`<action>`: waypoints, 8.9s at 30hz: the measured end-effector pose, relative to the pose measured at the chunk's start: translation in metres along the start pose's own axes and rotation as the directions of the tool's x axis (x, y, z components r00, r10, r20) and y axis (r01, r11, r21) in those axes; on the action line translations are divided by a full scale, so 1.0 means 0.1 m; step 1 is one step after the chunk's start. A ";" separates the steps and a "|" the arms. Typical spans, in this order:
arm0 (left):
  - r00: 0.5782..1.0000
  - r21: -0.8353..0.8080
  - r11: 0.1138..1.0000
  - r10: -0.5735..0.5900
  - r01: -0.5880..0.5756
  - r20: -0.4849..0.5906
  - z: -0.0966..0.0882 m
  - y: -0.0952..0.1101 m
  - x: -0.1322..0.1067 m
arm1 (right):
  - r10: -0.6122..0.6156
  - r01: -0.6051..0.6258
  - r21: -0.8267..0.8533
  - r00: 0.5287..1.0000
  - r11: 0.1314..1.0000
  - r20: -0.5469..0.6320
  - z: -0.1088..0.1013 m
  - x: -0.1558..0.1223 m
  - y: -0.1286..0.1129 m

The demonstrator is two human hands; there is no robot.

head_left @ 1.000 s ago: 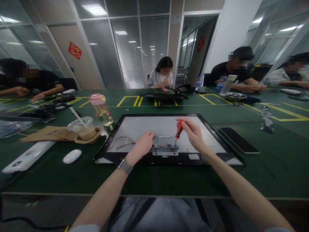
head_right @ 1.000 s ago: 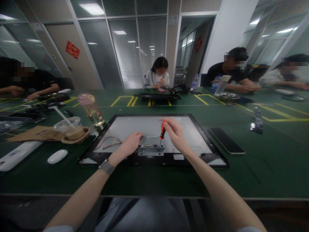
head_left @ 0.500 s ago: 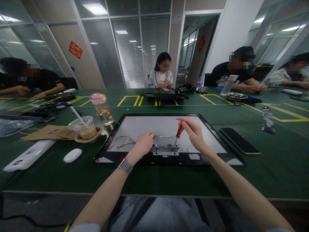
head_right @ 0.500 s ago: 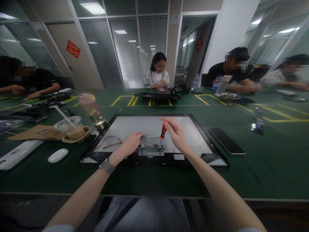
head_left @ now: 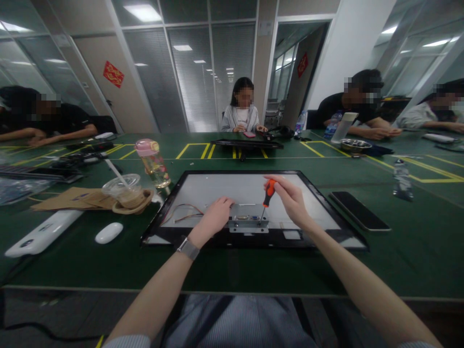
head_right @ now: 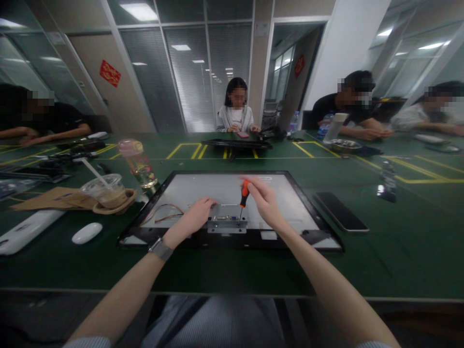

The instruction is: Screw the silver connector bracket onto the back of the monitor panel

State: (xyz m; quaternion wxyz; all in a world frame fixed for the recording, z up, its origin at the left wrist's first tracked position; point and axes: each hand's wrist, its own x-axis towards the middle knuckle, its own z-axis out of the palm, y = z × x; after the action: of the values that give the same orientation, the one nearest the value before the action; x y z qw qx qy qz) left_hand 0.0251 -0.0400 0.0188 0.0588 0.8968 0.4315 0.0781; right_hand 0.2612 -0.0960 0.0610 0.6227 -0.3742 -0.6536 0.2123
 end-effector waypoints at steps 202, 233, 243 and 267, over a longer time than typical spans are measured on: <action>1.000 0.004 1.000 0.008 -0.008 -0.018 0.05 -0.05 0.02 | 0.267 -0.318 0.454 0.948 0.832 0.175 -0.01 0.05 0.03; 1.000 0.002 1.000 -0.001 0.001 0.000 0.02 -0.02 0.01 | 0.265 -0.328 0.459 0.944 0.826 0.196 0.02 0.05 -0.03; 1.000 -0.031 0.999 -0.013 0.013 -0.010 0.01 -0.01 -0.01 | 0.252 -0.292 0.424 0.956 0.857 0.150 0.01 0.06 -0.02; 1.000 -0.013 1.000 0.000 0.000 -0.020 0.04 -0.04 0.01 | 0.292 -0.317 0.352 0.949 0.881 0.122 0.00 0.04 0.00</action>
State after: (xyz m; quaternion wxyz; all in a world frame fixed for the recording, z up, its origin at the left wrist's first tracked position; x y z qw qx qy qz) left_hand 0.0237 -0.0370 0.0146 0.0603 0.8955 0.4317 0.0900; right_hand 0.2618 -0.0926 0.0635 0.6188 -0.3422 -0.5552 0.4378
